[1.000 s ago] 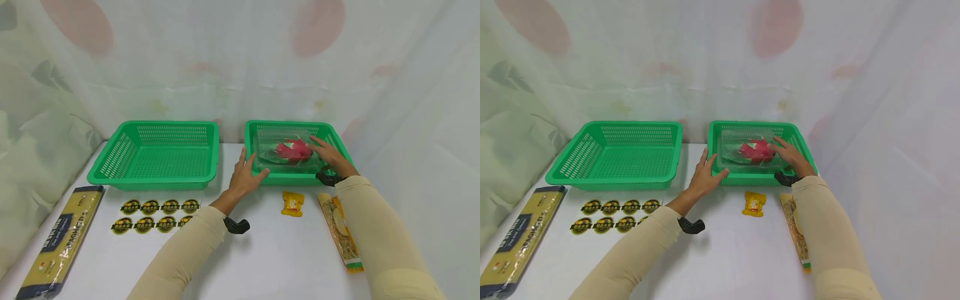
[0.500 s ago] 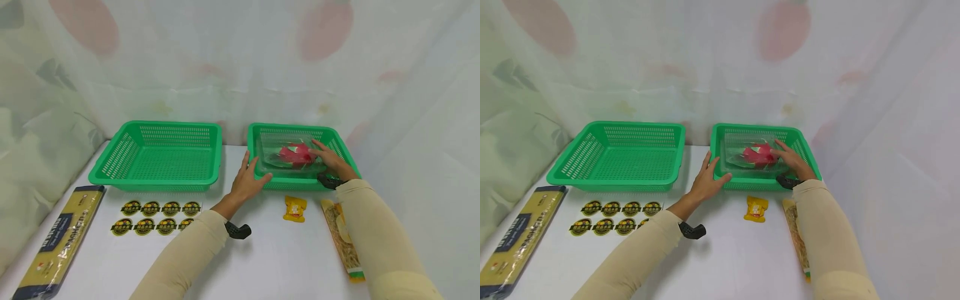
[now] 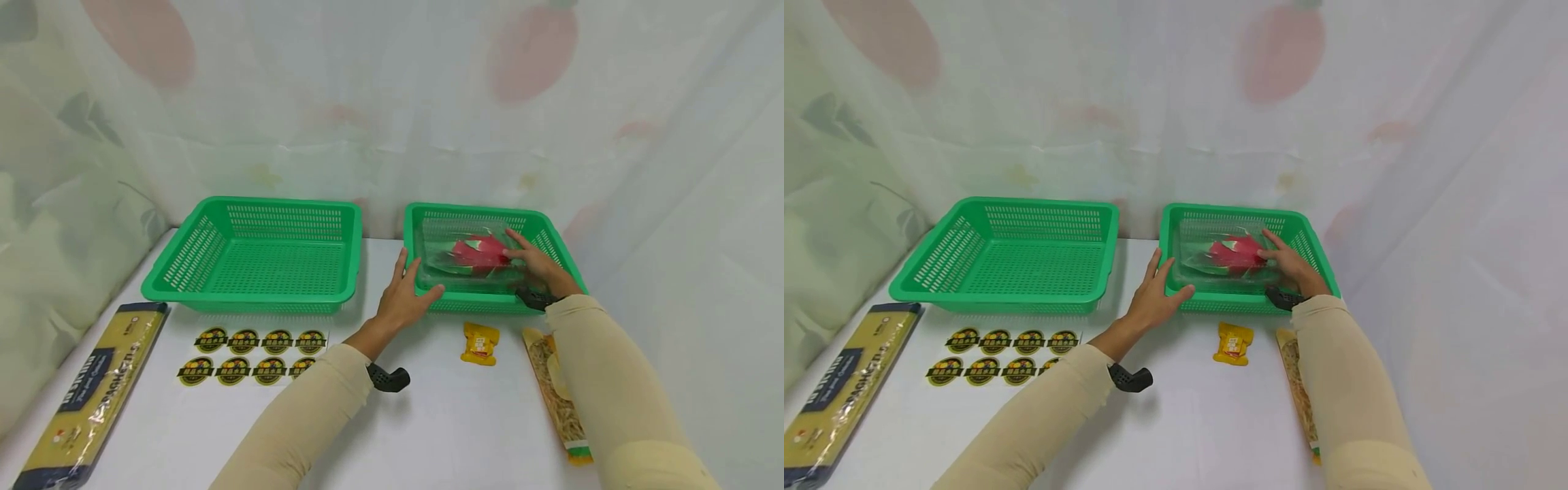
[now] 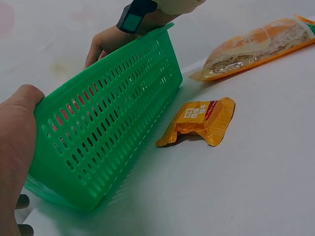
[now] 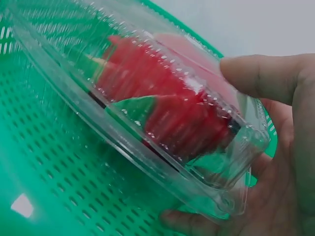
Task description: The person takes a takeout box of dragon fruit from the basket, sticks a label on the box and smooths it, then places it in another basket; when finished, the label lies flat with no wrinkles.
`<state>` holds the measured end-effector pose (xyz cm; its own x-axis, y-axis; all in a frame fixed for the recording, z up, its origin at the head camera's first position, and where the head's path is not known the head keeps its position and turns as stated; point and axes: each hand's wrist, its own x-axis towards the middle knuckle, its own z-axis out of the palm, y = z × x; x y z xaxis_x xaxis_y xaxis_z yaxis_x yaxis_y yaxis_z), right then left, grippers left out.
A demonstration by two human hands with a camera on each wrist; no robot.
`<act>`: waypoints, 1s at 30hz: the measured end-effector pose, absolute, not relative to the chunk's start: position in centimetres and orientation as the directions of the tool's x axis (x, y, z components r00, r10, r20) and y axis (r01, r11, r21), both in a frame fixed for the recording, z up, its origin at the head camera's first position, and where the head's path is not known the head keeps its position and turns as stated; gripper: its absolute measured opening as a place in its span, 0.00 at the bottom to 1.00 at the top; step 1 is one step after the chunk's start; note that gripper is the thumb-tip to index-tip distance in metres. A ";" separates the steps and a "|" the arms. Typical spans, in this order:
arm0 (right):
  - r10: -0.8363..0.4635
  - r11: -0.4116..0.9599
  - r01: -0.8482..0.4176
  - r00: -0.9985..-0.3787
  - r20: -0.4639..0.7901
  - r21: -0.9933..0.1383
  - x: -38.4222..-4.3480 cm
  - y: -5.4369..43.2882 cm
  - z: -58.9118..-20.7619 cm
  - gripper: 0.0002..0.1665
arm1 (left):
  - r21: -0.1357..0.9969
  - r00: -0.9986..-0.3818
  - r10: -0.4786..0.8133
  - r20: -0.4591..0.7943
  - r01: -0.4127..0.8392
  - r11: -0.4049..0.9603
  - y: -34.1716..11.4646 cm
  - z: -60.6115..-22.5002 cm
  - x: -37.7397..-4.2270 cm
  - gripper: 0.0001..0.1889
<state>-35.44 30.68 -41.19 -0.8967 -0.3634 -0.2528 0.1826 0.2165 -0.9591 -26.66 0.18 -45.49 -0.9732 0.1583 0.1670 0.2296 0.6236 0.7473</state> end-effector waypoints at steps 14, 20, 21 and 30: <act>-0.262 0.108 0.142 -0.951 -0.166 -0.984 -34.5 29.7 -40.6 0.43 | 0.746 -0.974 0.158 0.164 0.227 0.626 0.3 -45.2 -26.5 0.45; -0.178 0.089 0.107 -0.976 -0.122 -0.990 -34.0 29.3 -40.6 0.41 | 0.751 -0.976 0.148 0.158 0.216 0.623 0.2 -45.1 -26.5 0.44; -0.166 0.082 0.105 -0.979 -0.117 -0.991 -34.0 29.2 -40.6 0.40 | 0.753 -0.976 0.145 0.160 0.215 0.622 0.2 -45.1 -26.6 0.44; -0.077 -0.080 0.189 -0.980 -0.183 -0.979 -33.2 29.3 -39.8 0.36 | 0.761 -0.977 0.154 0.147 0.211 0.613 0.2 -45.0 -26.5 0.45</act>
<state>-33.15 29.33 -39.82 -0.9800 -0.0770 -0.1834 0.1894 -0.0797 -0.9787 -26.48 0.20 -45.05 -0.9772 0.1539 0.1466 0.2108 0.6133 0.7612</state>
